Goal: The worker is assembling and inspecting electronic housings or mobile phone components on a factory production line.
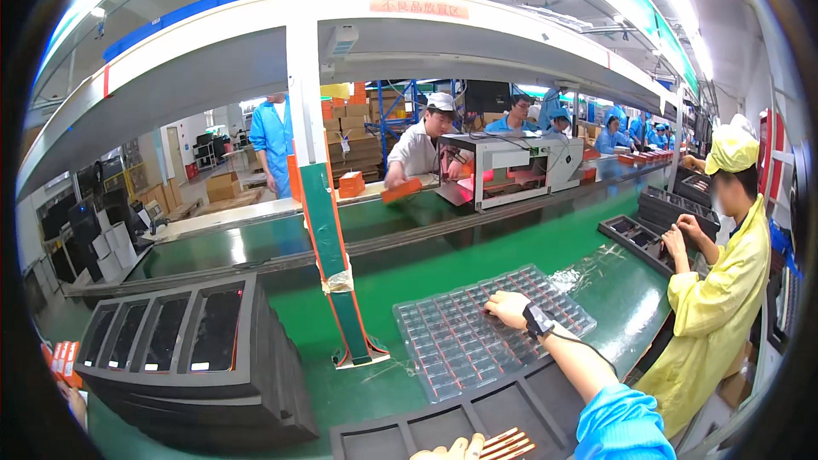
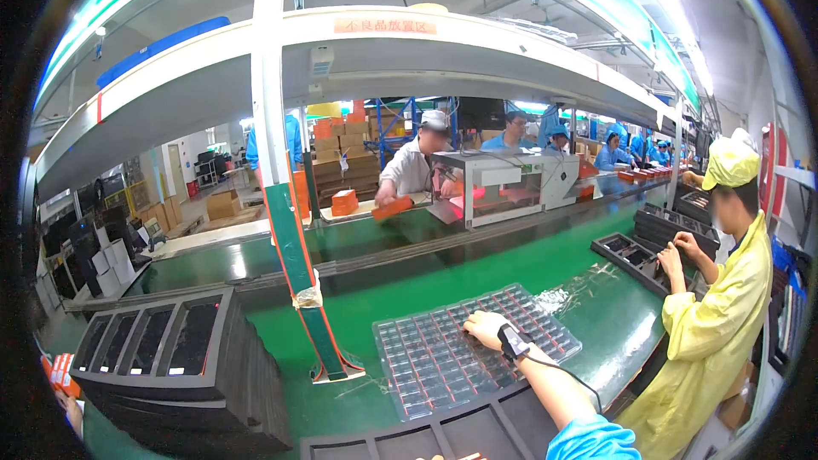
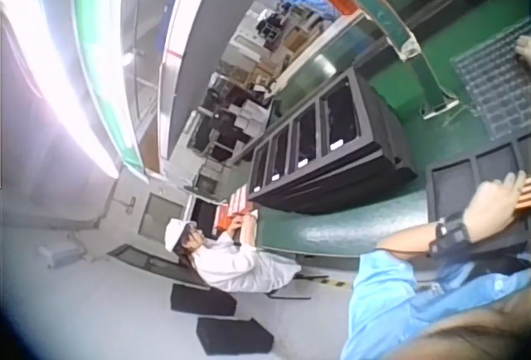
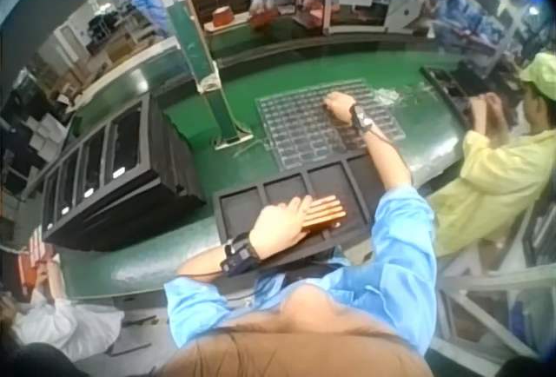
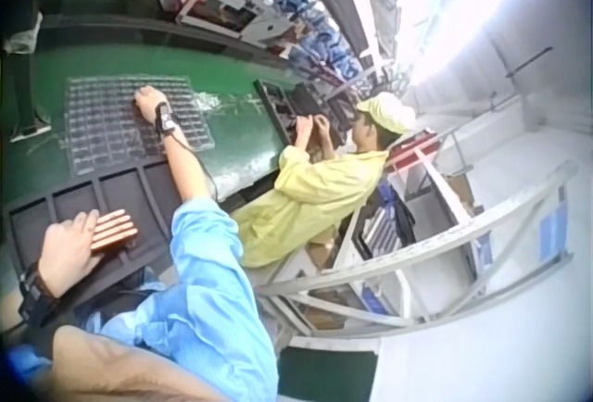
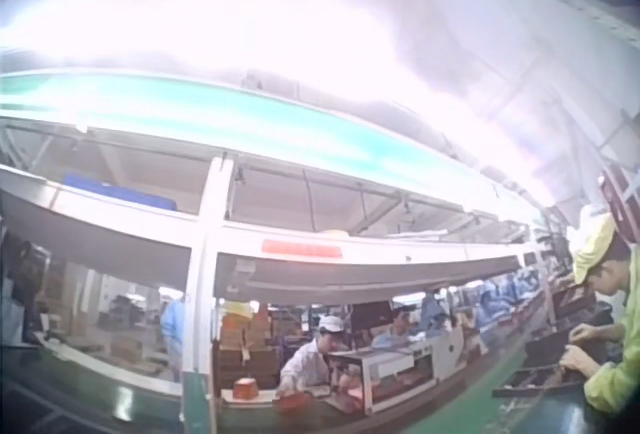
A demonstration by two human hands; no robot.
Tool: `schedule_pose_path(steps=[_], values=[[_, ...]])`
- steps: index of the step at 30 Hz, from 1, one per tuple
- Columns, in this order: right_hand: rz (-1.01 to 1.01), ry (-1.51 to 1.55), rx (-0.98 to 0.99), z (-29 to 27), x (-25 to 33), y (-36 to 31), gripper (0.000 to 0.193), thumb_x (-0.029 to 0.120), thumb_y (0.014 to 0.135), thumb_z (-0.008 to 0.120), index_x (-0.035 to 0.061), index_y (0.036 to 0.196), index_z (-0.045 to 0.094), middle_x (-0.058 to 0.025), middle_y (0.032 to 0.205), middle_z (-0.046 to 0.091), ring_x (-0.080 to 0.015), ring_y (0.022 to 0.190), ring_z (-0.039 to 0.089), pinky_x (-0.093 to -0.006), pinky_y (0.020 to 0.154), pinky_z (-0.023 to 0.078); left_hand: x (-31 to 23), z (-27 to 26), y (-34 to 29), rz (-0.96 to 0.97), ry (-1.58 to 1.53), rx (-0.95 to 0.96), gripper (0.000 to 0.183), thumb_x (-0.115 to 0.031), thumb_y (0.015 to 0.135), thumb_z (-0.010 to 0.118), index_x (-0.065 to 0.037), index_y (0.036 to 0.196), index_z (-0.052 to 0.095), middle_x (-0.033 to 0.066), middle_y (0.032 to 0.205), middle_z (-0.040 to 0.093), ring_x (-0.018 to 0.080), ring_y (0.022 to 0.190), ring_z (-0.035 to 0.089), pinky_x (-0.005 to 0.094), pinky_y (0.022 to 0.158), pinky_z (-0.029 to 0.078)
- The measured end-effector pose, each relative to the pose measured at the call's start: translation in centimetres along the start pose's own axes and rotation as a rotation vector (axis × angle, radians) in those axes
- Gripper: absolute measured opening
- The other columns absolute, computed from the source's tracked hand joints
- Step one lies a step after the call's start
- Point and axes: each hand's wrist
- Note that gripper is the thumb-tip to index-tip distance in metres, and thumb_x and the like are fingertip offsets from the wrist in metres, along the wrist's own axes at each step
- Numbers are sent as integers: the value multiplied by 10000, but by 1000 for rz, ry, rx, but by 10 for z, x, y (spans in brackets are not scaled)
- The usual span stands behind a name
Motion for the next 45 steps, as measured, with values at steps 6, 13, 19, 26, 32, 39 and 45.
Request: schedule_pose_path(steps=[6,13,19,26,32,39,45], values=[[-39,-165,24,5,7,-3,181,112,857,581,48,1025,610,-99,925,617,-280,935,641,-385,802,549,3,0,0,3,7,-2,667,-275,777,755,4,1330,506,132,964,637,286,724,670,396,603,540],[88,-152,-67,0,11,4,158,83,856,573,25,1001,587,-122,943,628,-305,939,643,-398,800,554,-1,-3,-1,3,9,4,643,-267,778,749,13,1306,514,134,971,637,287,721,671,395,607,542],[132,-99,-44,20,2,7,184,138,879,575,94,1042,649,-81,982,651,-282,989,632,-386,835,550,-2,-1,0,-3,-14,6,623,-264,778,741,12,1291,520,132,958,631,281,712,670,392,603,541],[136,-104,10,18,-5,14,162,205,901,627,92,1012,662,-67,1014,651,-271,1026,630,-382,839,549,0,-2,1,11,6,-8,595,-269,774,745,2,1258,528,125,945,630,275,709,670,387,596,537],[6,-239,35,7,1,23,133,160,873,592,80,972,633,-87,972,640,-258,994,644,-377,808,556,1,-3,1,-7,-16,-21,610,-270,770,749,6,1268,530,123,939,626,275,714,667,387,601,535],[46,-213,-23,25,-2,20,148,150,859,583,81,977,637,-80,920,637,-261,947,646,-369,789,556,0,-1,1,4,-15,-19,600,-267,779,736,10,1271,531,122,930,630,276,706,671,389,599,534],[10,-311,-19,31,-1,27,110,133,846,595,73,936,616,-76,906,626,-250,933,642,-363,769,555,1,-1,0,2,-13,-29,587,-264,785,727,13,1267,539,124,923,636,277,690,672,391,597,535]])
Point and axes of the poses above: each hand's wrist, its own y-axis towards the middle knuckle, its own z-axis out of the palm, x = y × z
